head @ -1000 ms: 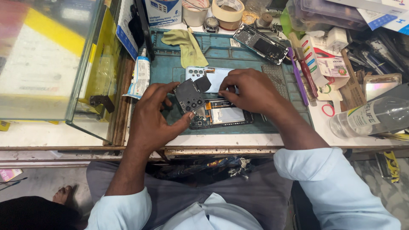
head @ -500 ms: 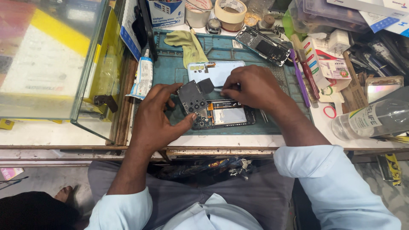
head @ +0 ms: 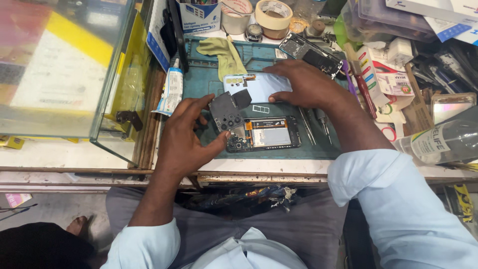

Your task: The person disassembles a mobile phone using a screwdriver and by hand, removing the back cover and several internal components one at a time, then begins reassembling it by fitting the motherboard and the back casing back onto the main frame.

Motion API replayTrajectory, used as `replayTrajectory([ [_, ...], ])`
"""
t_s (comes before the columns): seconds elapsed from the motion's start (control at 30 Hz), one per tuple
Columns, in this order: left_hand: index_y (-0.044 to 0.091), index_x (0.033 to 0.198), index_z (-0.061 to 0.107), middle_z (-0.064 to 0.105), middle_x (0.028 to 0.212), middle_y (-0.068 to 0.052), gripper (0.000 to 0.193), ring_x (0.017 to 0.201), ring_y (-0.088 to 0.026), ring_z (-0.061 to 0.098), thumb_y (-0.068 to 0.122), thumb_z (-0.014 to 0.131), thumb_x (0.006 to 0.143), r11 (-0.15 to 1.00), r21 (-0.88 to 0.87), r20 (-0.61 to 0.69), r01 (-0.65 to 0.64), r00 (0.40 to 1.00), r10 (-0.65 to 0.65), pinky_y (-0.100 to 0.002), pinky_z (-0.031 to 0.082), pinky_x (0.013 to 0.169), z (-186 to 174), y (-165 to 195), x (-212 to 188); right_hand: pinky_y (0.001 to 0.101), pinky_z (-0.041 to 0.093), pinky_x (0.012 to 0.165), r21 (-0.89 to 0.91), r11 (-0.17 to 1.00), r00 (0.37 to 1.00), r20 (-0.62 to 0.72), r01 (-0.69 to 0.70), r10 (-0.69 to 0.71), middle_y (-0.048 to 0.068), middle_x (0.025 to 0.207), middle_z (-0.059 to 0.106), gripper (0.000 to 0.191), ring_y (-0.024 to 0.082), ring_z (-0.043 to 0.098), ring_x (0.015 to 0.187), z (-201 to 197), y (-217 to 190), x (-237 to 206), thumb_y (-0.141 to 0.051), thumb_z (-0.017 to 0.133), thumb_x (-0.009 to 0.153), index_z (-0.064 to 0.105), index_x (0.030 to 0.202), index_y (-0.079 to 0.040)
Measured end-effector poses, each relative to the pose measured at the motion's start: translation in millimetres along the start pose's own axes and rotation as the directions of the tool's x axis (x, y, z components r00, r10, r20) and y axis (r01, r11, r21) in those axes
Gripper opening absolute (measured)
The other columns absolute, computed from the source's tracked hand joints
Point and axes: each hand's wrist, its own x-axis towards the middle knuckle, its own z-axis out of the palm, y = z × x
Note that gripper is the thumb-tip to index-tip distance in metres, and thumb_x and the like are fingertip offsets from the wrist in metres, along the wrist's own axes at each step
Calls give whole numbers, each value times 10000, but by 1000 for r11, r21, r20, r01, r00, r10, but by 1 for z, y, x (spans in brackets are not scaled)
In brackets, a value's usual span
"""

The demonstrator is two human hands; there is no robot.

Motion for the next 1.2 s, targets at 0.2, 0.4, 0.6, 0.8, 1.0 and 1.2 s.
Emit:
replayTrajectory([
  [0.2, 49, 1436, 575, 602, 1051, -91, 771, 867, -178, 622, 200, 849, 732, 998, -64, -33, 30, 999, -33, -324, 527, 610, 2, -3, -1, 417, 478, 998, 58, 997, 997, -42, -61, 63, 150, 1235, 572, 825, 328, 590, 1180, -6, -13, -1, -206, 934, 655, 601, 1404, -118],
  [0.4, 58, 1461, 565, 617, 1111, -104, 785, 882, -182, 632, 179, 849, 739, 997, -59, -86, -48, 995, 43, -328, 551, 763, 2, -6, -4, 423, 494, 957, 51, 998, 997, -67, -40, 44, 132, 1163, 603, 732, 315, 621, 1122, -11, -17, -2, -154, 909, 669, 653, 1354, -135],
  [0.6, 72, 1456, 573, 631, 1104, -104, 770, 899, -185, 656, 182, 846, 744, 998, -43, -106, -51, 993, 46, -335, 554, 770, 1, -6, -5, 426, 514, 863, 44, 998, 989, -142, 39, -32, 121, 1025, 673, 400, 313, 662, 986, -16, -9, -7, -103, 853, 804, 760, 1192, -97],
  [0.8, 59, 1466, 564, 630, 1141, -114, 755, 932, -187, 667, 162, 827, 766, 990, -68, -135, -122, 985, 112, -333, 550, 810, -2, -6, -7, 340, 548, 791, 245, 968, 982, -189, 46, 1, 84, 994, 718, 214, 206, 694, 932, -24, -10, -14, -120, 823, 877, 758, 1073, -64],
  [1.0, 62, 1485, 559, 611, 1161, -109, 717, 957, -181, 646, 137, 787, 809, 977, -164, -181, -137, 978, 106, -318, 544, 846, -4, -6, -10, 294, 533, 674, 242, 970, 977, -200, -25, 75, 51, 932, 722, 175, 147, 697, 805, -37, -24, -36, -137, 822, 877, 750, 1024, -77],
  [1.2, 49, 1513, 553, 608, 1242, -111, 666, 1052, -189, 616, 126, 766, 887, 952, -256, -203, -170, 972, 119, -323, 539, 915, -5, -9, -13, 329, 564, 711, 147, 984, 962, -265, 104, -62, 55, 941, 709, 147, 180, 704, 828, -21, -53, -66, -97, 777, 863, 721, 998, -82],
])
